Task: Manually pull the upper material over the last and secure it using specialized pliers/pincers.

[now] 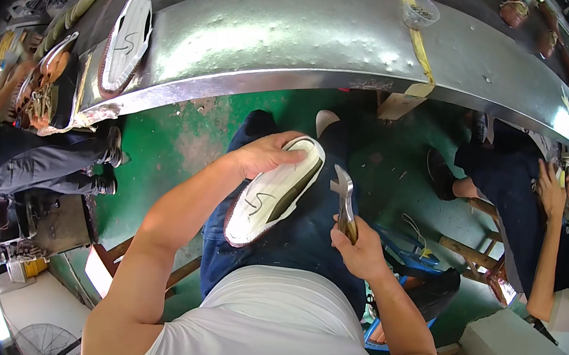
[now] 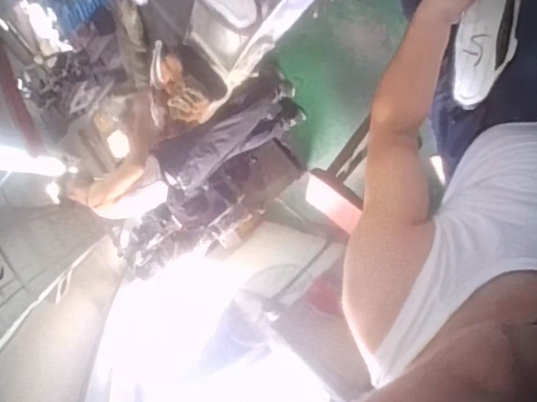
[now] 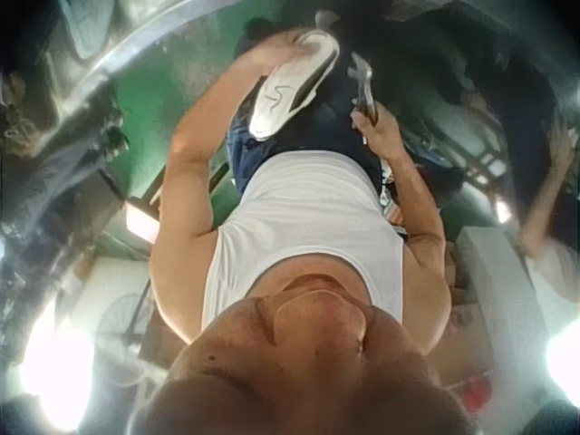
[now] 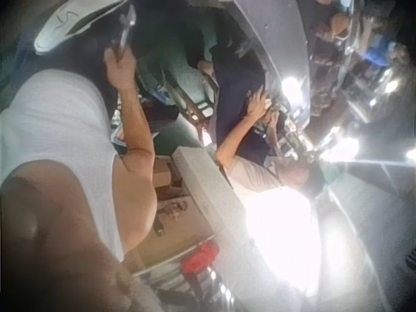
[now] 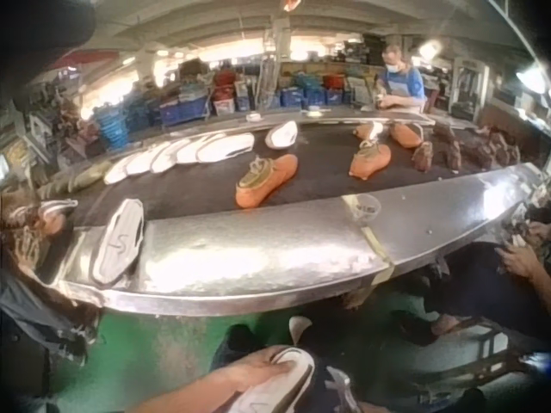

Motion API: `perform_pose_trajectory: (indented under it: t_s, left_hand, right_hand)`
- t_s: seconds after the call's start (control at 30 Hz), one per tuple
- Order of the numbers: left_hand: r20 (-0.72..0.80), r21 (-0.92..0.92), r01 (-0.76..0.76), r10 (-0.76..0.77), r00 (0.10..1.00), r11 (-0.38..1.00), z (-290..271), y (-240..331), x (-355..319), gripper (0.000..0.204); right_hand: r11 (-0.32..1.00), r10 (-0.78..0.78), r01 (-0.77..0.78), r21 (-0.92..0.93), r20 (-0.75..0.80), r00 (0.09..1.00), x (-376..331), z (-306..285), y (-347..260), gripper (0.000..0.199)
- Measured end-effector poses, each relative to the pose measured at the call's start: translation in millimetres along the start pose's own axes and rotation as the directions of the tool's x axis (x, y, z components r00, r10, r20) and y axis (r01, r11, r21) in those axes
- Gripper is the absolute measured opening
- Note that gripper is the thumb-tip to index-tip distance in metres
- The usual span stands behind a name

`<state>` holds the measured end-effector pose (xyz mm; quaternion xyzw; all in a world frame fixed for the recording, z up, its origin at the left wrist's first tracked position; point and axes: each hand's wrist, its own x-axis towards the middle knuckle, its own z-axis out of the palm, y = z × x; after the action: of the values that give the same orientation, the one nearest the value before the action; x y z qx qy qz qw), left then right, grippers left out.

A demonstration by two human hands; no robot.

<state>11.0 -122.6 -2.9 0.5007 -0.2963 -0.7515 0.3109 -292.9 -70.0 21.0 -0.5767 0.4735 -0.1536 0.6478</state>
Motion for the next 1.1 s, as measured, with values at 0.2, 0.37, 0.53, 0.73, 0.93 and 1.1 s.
perform_pose_trajectory:
  t_s: [0.2, 0.37, 0.53, 0.73, 0.93, 1.1]
  left_hand:
    - [-0.237, 0.063, -0.449, 0.451, 0.861, 0.891, 24.3, 21.9, -83.3, 0.070]
    - [-0.210, 0.296, -0.507, 0.573, 0.792, 0.809, 30.2, -16.1, -114.7, 0.093]
    - [-0.110, 0.665, -0.428, 0.647, 0.754, 0.613, 29.0, -8.5, -131.1, 0.075]
    - [-0.254, 0.408, -0.480, 0.602, 0.757, 0.776, 21.2, -26.7, -131.1, 0.055]
    - [-0.394, 0.220, -0.551, 0.590, 0.705, 0.805, 5.8, -42.7, -137.7, 0.048]
    - [-0.411, 0.207, -0.495, 0.534, 0.739, 0.844, 0.0, -42.5, -143.0, 0.050]
  right_hand:
    - [0.945, -0.203, 0.183, -0.271, -0.047, 0.978, 18.7, 13.2, -82.6, 0.050]
    - [0.765, -0.583, 0.580, -0.278, 0.083, 0.809, 56.7, 35.3, -117.0, 0.052]
    - [0.251, -0.771, 0.783, -0.570, 0.371, 0.518, 68.2, 46.6, -132.8, 0.045]
    - [0.596, -0.649, 0.642, -0.482, 0.181, 0.739, 97.6, 67.1, -128.4, 0.023]
    - [0.985, -0.146, 0.166, -0.045, 0.289, 0.946, 57.3, 49.7, -106.3, 0.029]
    - [0.998, 0.028, 0.002, -0.056, 0.527, 0.849, 31.6, 65.2, -90.3, 0.031]
